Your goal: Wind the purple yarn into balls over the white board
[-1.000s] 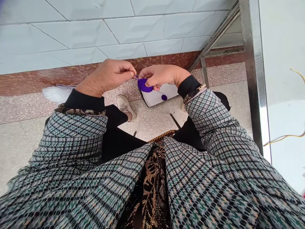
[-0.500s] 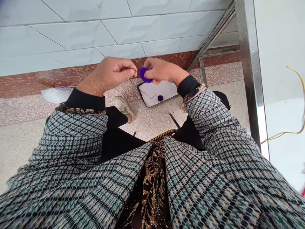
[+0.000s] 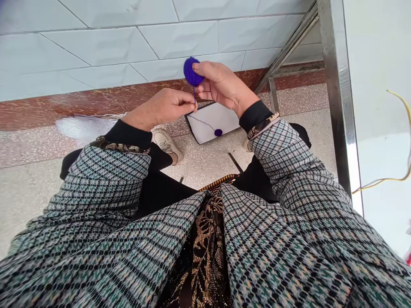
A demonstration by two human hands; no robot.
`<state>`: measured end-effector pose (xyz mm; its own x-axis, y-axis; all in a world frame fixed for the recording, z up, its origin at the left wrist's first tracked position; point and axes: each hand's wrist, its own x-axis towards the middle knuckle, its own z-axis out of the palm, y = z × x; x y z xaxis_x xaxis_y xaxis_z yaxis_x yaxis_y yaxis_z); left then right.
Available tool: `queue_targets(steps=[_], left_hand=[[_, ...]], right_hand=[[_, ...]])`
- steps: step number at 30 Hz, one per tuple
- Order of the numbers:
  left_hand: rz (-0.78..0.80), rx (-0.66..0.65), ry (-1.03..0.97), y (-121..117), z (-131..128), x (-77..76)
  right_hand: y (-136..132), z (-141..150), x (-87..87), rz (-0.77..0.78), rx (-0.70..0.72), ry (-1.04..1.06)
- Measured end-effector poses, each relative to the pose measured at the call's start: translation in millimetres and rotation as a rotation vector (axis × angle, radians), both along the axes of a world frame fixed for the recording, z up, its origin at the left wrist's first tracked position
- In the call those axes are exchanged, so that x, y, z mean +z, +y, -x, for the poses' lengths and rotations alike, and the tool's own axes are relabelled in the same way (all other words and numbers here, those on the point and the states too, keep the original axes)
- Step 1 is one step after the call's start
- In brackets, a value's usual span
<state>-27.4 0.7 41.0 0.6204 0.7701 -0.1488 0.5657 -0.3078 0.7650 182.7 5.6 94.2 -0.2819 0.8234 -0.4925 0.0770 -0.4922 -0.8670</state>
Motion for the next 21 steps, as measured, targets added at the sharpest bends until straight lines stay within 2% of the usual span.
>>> queue_targets(steps=[2, 4, 6, 8, 10, 12, 17, 21], left_hand=[[-0.003, -0.050, 0.023, -0.9, -1.1, -4.4], [-0.018, -0.050, 0.020, -1.2, -0.1, -3.9], [-0.033, -0.022, 0.020, -0.6, 2.6, 0.7], [-0.047, 0.040, 0.030, 1.1, 6.0, 7.2], [-0.050, 0.109, 0.041, 3.4, 9.0, 13.4], [-0.048, 0.164, 0.046, 5.7, 10.4, 17.4], [-0.031, 0.265, 0.057, 7.7, 6.5, 14.9], [0.007, 0.249, 0.002, 5.6, -1.0, 1.8]], right_hand=[[1.5, 1.7, -9.1, 0.020, -0.041, -0.012], [3.7, 1.9, -19.3, 0.005, -0.013, -0.146], [5.8, 0.8, -28.4, -0.044, 0.088, -0.331], [6.5, -1.0, -34.1, -0.078, 0.238, -0.430], [4.9, -2.4, -34.0, -0.071, 0.360, -0.386], [1.3, -2.7, -27.4, -0.032, 0.401, -0.277], [-7.6, -0.5, -2.9, 0.130, 0.286, -0.112], [-7.7, 0.2, -0.6, 0.146, 0.182, -0.034]])
